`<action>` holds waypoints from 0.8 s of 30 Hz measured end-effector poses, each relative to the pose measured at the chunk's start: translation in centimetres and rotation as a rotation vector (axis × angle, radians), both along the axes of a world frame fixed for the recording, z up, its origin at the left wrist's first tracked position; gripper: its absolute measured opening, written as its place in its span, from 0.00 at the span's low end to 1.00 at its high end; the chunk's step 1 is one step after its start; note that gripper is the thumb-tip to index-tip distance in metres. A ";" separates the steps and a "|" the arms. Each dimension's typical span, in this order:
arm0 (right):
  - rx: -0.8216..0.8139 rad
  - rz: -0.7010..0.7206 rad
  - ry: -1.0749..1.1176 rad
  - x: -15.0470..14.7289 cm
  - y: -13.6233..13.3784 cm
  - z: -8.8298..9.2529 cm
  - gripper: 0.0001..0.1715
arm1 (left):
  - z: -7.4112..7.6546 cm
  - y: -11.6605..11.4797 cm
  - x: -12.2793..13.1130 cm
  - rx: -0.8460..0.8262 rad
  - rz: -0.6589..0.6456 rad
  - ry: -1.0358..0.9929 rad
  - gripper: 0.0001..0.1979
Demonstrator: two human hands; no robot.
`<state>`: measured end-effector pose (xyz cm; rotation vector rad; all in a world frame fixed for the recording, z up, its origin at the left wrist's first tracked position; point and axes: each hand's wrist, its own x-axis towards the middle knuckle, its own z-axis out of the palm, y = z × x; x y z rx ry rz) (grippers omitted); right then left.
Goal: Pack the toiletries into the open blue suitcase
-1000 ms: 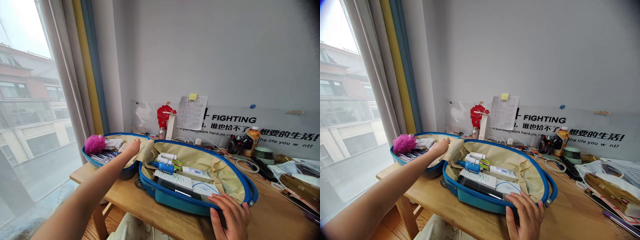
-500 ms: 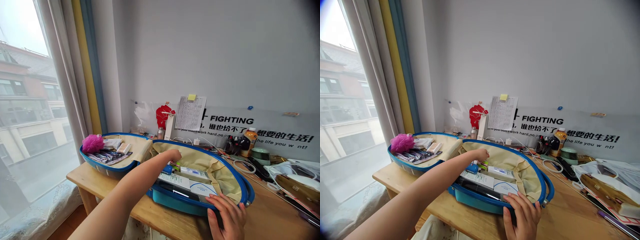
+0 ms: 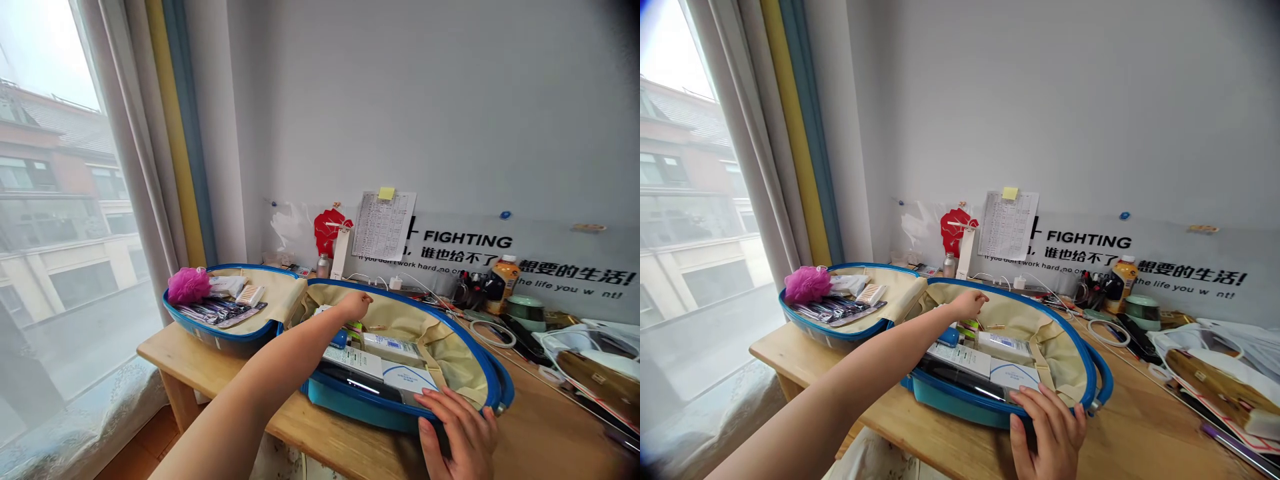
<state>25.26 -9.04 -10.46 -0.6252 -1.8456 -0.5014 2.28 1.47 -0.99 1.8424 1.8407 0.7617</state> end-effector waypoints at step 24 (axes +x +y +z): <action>0.038 -0.001 -0.031 0.0 0.2 0.1 0.13 | -1.7 -10.3 -23.5 -0.209 0.680 0.390 0.20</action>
